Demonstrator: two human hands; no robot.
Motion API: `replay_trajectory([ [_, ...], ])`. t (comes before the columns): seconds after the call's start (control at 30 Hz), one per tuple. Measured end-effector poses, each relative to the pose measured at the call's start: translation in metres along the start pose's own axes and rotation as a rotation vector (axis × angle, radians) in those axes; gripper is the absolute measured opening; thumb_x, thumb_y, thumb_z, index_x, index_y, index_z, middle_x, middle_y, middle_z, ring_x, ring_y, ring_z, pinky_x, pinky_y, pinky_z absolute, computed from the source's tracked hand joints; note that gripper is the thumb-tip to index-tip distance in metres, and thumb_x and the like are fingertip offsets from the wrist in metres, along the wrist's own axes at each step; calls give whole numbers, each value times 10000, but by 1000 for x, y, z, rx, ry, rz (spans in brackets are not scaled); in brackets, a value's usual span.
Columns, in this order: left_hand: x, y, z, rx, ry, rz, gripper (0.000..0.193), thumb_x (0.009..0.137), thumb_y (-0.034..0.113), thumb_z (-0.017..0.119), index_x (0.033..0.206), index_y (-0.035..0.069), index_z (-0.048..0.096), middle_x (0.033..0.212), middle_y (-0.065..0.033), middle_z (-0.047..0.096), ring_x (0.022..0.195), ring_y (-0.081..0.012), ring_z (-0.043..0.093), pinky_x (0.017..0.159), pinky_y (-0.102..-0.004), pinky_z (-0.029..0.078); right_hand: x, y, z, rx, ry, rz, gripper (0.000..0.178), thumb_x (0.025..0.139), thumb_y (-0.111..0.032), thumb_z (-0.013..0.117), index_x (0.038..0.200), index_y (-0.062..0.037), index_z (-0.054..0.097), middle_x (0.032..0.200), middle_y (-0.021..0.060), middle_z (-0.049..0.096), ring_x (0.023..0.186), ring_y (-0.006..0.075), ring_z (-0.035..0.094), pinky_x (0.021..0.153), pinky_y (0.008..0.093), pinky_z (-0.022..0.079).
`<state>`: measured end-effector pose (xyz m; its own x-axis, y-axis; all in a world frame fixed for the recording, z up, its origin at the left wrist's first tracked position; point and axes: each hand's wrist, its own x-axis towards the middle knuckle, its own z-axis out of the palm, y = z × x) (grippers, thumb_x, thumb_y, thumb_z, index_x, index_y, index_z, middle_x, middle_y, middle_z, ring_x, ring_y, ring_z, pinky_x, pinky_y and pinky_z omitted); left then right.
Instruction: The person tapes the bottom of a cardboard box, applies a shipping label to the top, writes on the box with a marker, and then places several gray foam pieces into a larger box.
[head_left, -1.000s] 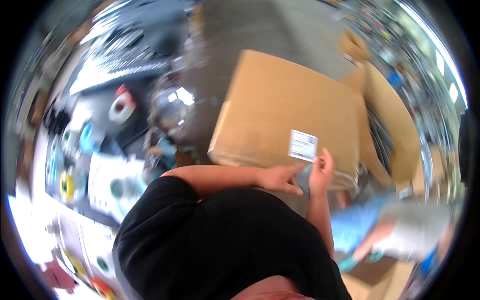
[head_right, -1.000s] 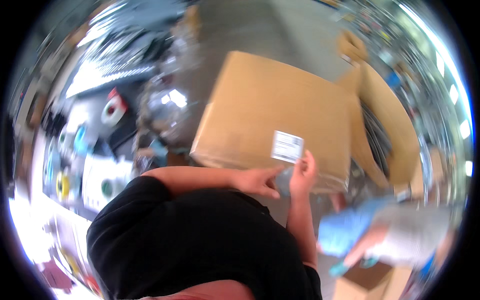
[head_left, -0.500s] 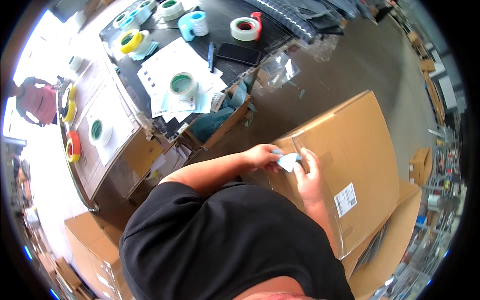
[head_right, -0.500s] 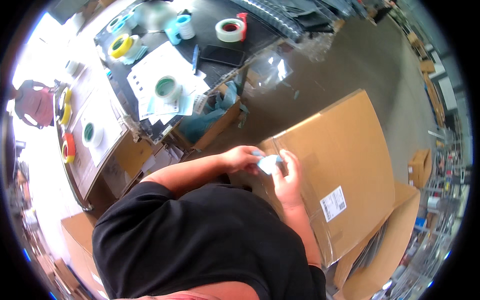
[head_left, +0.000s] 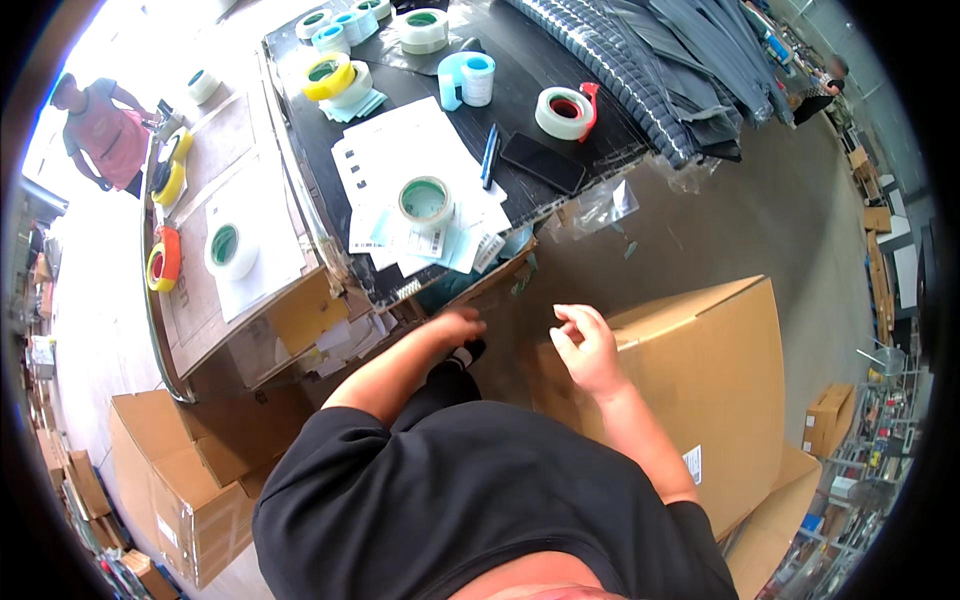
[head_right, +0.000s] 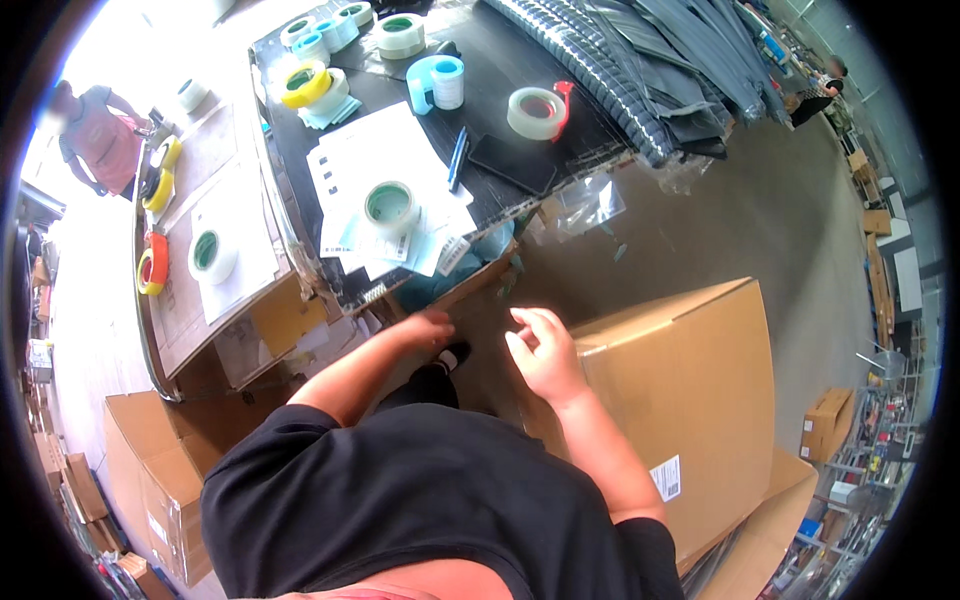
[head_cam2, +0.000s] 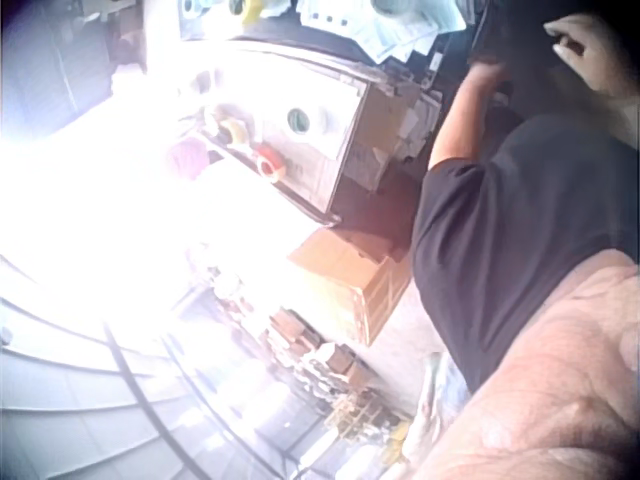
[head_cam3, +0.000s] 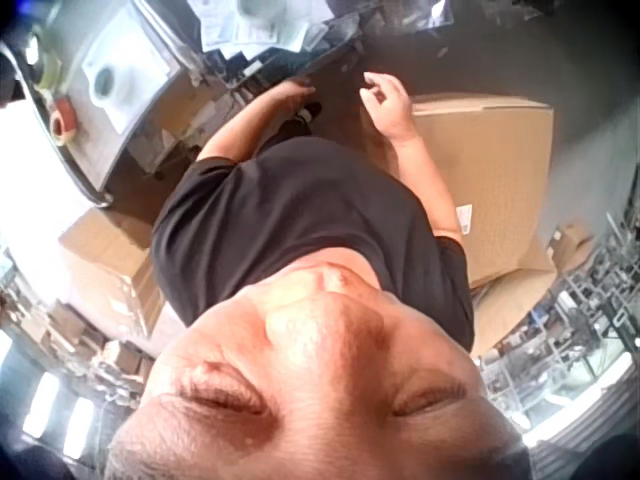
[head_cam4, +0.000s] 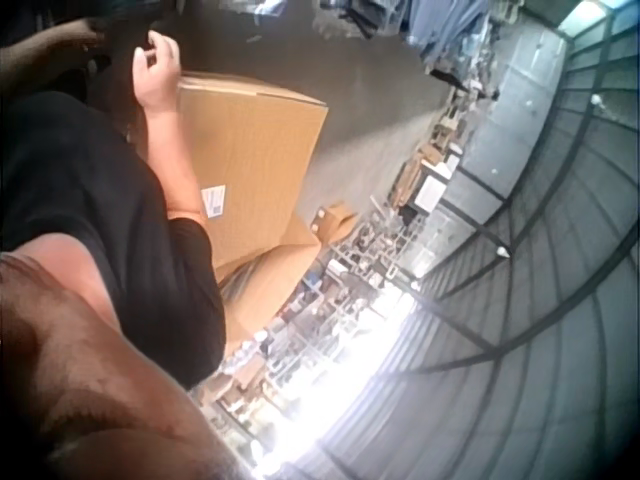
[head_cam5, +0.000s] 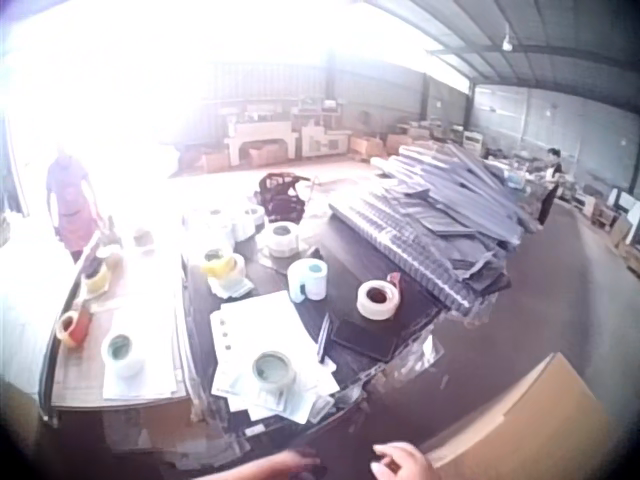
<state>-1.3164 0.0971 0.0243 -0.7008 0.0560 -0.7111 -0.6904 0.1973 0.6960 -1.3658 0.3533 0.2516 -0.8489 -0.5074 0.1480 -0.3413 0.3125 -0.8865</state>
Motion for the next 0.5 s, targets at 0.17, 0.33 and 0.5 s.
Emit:
replay_trajectory([
  [0.17, -27, 10, -17, 157, -22, 198, 688, 863, 323, 677, 1399, -29, 428, 1308, -205, 576, 1222, -274, 552, 1019, -339, 440, 140, 11, 60, -50, 25, -33, 188, 837, -136, 681, 1000, -43, 668, 869, 90, 638, 757, 192, 622, 694, 305, 515],
  [0.33, -68, 62, -40, 501, -164, 285, 619, 857, 343, 666, 1328, -21, 498, 1254, -225, 605, 1168, -345, 585, 984, -393, 464, 254, 57, 109, -362, 39, 216, 395, 752, -329, 717, 991, -18, 667, 984, 178, 678, 937, 331, 659, 823, 405, 525],
  [0.5, -84, 86, -55, 399, -368, 368, 591, 892, 306, 656, 1341, -33, 475, 1259, -215, 602, 1169, -323, 589, 988, -382, 467, 289, 42, 105, -531, -142, 450, 319, 684, -286, 724, 846, -10, 730, 920, 217, 701, 902, 365, 681, 810, 432, 538],
])
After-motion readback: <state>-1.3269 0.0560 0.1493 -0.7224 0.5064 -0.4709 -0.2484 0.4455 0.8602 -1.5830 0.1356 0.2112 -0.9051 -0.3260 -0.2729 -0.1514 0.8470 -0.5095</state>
